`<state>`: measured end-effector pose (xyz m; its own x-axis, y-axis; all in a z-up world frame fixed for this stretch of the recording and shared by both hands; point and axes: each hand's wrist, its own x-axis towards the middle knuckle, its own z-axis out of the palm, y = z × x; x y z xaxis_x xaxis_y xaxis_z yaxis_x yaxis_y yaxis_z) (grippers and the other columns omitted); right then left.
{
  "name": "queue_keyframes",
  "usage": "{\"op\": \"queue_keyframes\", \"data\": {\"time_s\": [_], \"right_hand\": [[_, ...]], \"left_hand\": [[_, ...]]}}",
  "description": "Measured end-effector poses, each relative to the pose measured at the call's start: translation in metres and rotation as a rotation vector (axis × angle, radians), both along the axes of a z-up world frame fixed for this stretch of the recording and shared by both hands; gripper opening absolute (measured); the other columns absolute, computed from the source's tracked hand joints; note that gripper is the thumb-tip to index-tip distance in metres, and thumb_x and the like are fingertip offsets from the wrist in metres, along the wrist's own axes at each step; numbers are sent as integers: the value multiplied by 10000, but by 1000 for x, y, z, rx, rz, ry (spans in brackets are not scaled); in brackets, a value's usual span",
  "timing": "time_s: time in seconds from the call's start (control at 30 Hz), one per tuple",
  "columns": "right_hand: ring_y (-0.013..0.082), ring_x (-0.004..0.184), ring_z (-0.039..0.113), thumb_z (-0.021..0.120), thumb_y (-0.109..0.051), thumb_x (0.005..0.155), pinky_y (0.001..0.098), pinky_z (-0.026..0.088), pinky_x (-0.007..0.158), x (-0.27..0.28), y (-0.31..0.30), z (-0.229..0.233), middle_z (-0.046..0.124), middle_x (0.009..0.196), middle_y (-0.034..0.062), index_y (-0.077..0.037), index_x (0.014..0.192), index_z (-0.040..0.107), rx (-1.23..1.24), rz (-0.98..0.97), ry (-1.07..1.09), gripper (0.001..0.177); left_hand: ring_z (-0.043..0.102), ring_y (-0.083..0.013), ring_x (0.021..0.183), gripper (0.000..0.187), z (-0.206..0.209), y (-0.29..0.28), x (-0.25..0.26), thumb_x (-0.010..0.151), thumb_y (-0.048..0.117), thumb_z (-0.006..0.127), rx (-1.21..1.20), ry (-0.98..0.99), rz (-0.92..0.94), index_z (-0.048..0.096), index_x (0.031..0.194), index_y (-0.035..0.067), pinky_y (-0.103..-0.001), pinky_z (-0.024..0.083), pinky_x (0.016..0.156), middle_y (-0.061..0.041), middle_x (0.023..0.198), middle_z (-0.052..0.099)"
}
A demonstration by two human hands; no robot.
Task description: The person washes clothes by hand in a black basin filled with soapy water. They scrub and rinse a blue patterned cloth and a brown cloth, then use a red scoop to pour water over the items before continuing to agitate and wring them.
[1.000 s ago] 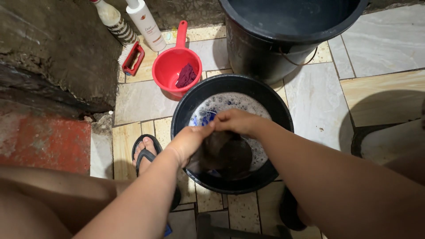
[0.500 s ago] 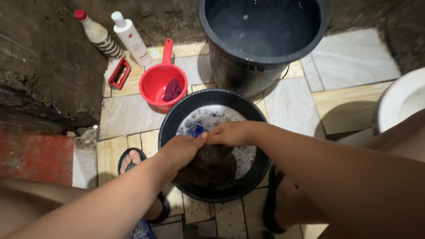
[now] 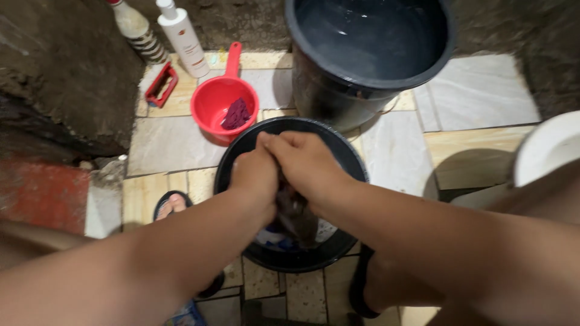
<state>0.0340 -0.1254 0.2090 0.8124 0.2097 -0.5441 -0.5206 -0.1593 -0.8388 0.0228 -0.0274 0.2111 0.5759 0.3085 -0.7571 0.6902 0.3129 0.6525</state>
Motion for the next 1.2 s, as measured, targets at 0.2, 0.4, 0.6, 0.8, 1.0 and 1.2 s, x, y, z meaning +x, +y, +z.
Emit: {"op": "queue_keyframes", "data": {"time_s": [0.2, 0.4, 0.6, 0.8, 1.0, 1.2], "right_hand": [[129, 594, 724, 643, -433, 903, 297, 558, 563, 2, -6, -11, 765, 677, 78, -59, 915, 808, -267, 72, -300, 409], [180, 574, 709, 643, -432, 911, 334, 562, 552, -2, 14, -37, 751, 666, 110, -21, 868, 800, -196, 30, -191, 441], [160, 573, 683, 646, -469, 903, 333, 541, 554, 8, -8, -48, 742, 659, 109, -54, 911, 808, -290, -17, -159, 446], [195, 559, 643, 637, -443, 922, 365, 490, 518, 3, 0, -33, 697, 623, 67, 0, 817, 762, -118, -106, 37, 472], [253, 523, 665, 657, -399, 915, 385, 499, 498, -18, 7, -22, 665, 593, 117, 11, 788, 756, -210, 43, -201, 441], [264, 553, 732, 634, -443, 915, 372, 562, 574, 3, 6, -38, 725, 632, 154, -7, 790, 768, -315, 104, -298, 472]], "left_hand": [[578, -247, 686, 514, -17, -22, -8, 1019, 486, 483, -149, 126, 166, 685, 1119, 24, -395, 431, 545, -136, 930, 641], [605, -242, 599, 391, -21, -3, -11, 1000, 406, 518, -219, 141, 252, 674, 1017, 48, -392, 441, 484, -117, 809, 669], [569, -248, 678, 375, -25, -11, -7, 1017, 424, 563, -238, 78, 122, 696, 1098, 83, -395, 435, 543, -120, 884, 647], [651, -217, 696, 438, -42, -3, -7, 977, 442, 606, -51, 173, 138, 696, 1021, 16, -374, 493, 541, -97, 880, 699], [605, -253, 621, 340, -43, -19, -18, 1006, 346, 511, -184, 235, 270, 686, 1011, 55, -383, 423, 483, -117, 845, 683], [573, -248, 633, 318, -37, -6, -11, 994, 351, 512, -254, 165, 250, 678, 1024, 81, -383, 387, 488, -113, 859, 662]]}}
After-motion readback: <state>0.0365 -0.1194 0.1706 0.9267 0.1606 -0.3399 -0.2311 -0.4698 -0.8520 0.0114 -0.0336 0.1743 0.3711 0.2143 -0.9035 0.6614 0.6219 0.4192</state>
